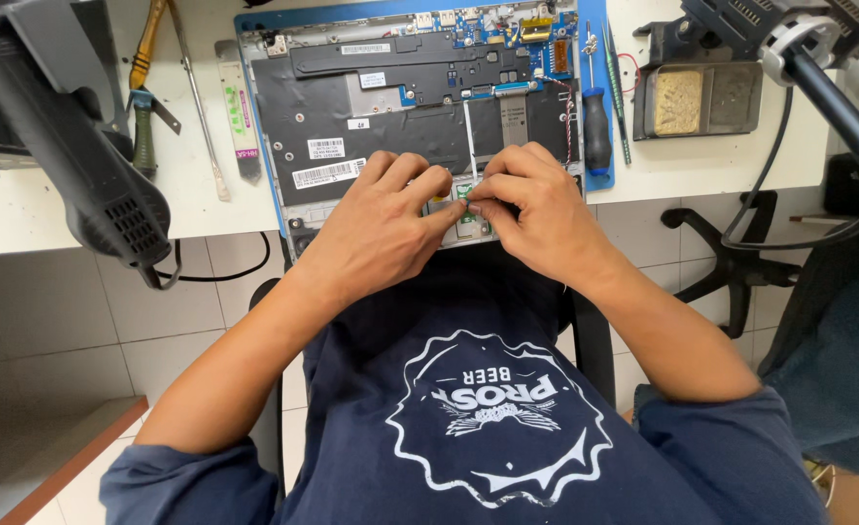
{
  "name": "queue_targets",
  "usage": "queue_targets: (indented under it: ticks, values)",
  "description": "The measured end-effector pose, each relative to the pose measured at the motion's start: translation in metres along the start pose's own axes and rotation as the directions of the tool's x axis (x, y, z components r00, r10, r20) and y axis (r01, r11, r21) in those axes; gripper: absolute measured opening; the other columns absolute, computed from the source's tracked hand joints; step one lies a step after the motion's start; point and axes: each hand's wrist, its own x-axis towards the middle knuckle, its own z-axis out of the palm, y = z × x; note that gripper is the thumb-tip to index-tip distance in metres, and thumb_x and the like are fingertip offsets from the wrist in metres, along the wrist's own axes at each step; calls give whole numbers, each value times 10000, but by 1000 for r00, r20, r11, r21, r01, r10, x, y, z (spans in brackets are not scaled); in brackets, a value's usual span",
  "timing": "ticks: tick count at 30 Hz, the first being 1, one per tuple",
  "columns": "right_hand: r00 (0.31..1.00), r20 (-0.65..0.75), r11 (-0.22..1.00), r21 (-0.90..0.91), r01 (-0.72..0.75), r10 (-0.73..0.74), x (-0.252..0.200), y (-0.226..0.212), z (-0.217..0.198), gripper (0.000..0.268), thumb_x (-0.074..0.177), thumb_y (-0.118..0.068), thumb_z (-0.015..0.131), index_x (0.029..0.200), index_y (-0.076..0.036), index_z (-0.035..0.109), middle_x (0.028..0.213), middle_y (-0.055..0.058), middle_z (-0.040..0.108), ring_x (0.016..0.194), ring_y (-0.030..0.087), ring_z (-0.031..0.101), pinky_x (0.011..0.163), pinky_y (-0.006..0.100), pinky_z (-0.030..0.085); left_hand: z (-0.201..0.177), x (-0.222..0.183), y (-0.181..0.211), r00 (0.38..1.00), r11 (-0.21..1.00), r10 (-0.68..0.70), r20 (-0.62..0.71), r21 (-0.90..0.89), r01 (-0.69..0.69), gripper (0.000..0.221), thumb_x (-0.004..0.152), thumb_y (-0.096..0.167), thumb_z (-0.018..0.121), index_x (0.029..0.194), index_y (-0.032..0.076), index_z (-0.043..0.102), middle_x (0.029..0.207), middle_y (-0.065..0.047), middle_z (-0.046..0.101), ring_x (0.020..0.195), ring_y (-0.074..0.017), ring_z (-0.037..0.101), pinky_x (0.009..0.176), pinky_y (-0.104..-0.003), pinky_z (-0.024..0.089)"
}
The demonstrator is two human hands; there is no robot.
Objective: The person uses a screwdriver to remove screws from the back of a disassembled laptop. They then use a plastic spudger to pry open a component and disconnect a ribbon cable from the motherboard.
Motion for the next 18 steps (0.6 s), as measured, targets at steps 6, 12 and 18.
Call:
queue_targets:
  ticks: [6, 12, 18]
  values:
    - [1000, 12, 1000, -7, -3, 3, -1, 3, 2, 89, 998, -30, 868, 972, -95, 812, 997, 48, 691, 971, 314, 694, 880, 456, 596, -8, 6, -1, 997, 993, 72, 41, 89, -75, 131, 958, 210, 837, 1058, 195, 753, 1058, -2, 520, 1058, -268, 585, 923, -411, 455]
    - [986, -72, 987, -67, 148, -153, -11, 3, 4, 88, 1063, -126, 849, 1064, -44, 816, 1095, 88, 730, 1045, 340, 718, 917, 477, 614, -7, 10, 3, 991, 977, 106, 83, 176, -119, 156, 939, 264, 834, 1036, 173, 751, 1015, -32, 519, 970, -286, 559, 940, -442, 453]
    - [945, -58, 900, -329, 286, -321, -22, 5, 3, 174, 1146, -213, 717, 1151, -83, 832, 1208, 98, 722, 1114, 312, 693, 947, 456, 571, -5, 15, 4, 992, 989, 81, 92, 120, -92, 176, 941, 297, 844, 990, 166, 737, 976, -22, 503, 954, -279, 554, 935, -453, 453]
